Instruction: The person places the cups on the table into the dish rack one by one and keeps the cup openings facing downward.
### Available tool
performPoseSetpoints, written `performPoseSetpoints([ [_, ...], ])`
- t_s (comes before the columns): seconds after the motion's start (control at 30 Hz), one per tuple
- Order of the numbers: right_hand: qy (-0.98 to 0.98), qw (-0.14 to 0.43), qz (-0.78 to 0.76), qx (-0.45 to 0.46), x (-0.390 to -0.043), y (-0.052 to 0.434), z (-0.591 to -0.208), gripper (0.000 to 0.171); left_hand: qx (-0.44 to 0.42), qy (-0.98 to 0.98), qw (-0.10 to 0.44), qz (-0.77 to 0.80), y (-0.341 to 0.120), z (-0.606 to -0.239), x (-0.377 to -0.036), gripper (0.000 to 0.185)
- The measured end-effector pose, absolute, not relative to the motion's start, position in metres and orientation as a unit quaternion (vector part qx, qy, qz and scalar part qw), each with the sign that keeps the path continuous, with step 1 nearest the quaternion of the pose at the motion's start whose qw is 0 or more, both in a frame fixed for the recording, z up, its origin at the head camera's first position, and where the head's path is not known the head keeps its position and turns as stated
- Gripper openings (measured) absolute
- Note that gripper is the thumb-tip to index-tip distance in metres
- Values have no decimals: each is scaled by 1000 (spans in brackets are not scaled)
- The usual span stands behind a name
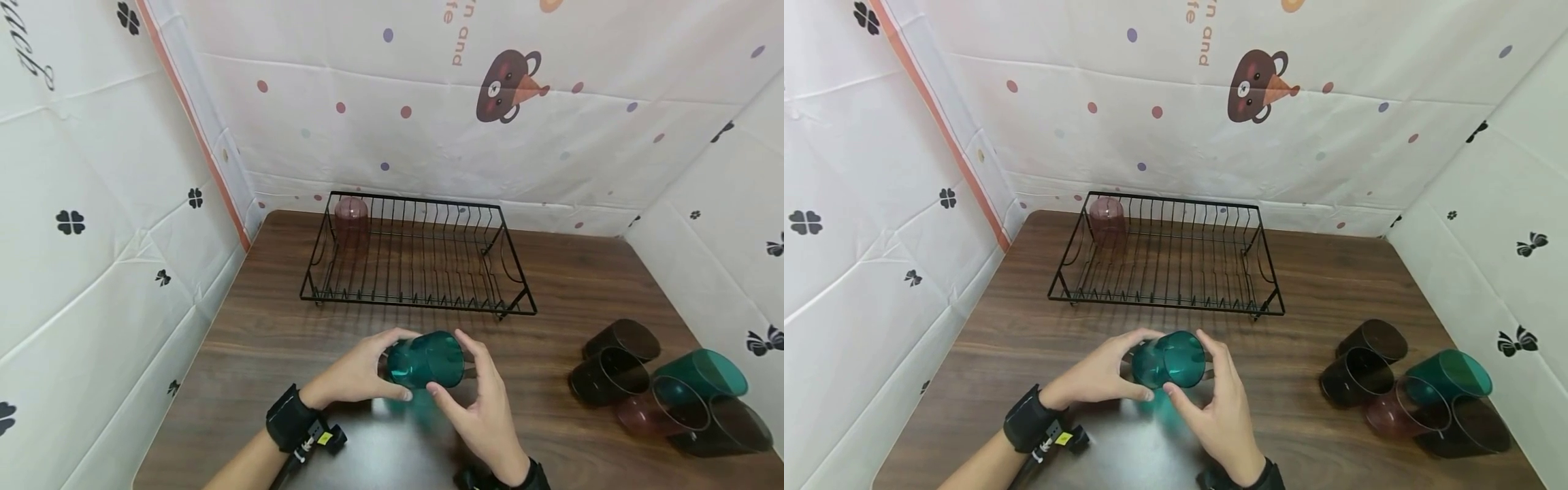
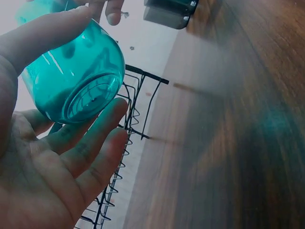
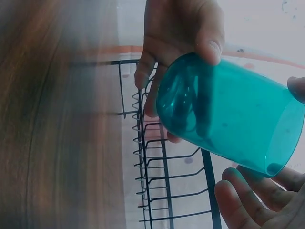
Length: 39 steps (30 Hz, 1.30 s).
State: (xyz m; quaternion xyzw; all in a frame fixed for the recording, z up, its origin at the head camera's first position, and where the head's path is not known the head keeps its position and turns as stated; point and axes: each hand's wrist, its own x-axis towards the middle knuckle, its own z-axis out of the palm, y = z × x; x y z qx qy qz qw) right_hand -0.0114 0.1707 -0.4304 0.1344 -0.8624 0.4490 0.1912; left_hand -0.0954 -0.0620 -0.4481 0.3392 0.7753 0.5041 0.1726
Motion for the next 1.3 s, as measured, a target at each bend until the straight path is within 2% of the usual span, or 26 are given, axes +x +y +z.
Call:
performPoseSetpoints([
  [0.6,-850,192,467,152,-12,171,-434,84,337,767,144,527,-68,-451,-91,78],
  [1.3,-841,189,472,183,-25,177,-440,85,341,753,115,550,-70,-454,-92,78],
])
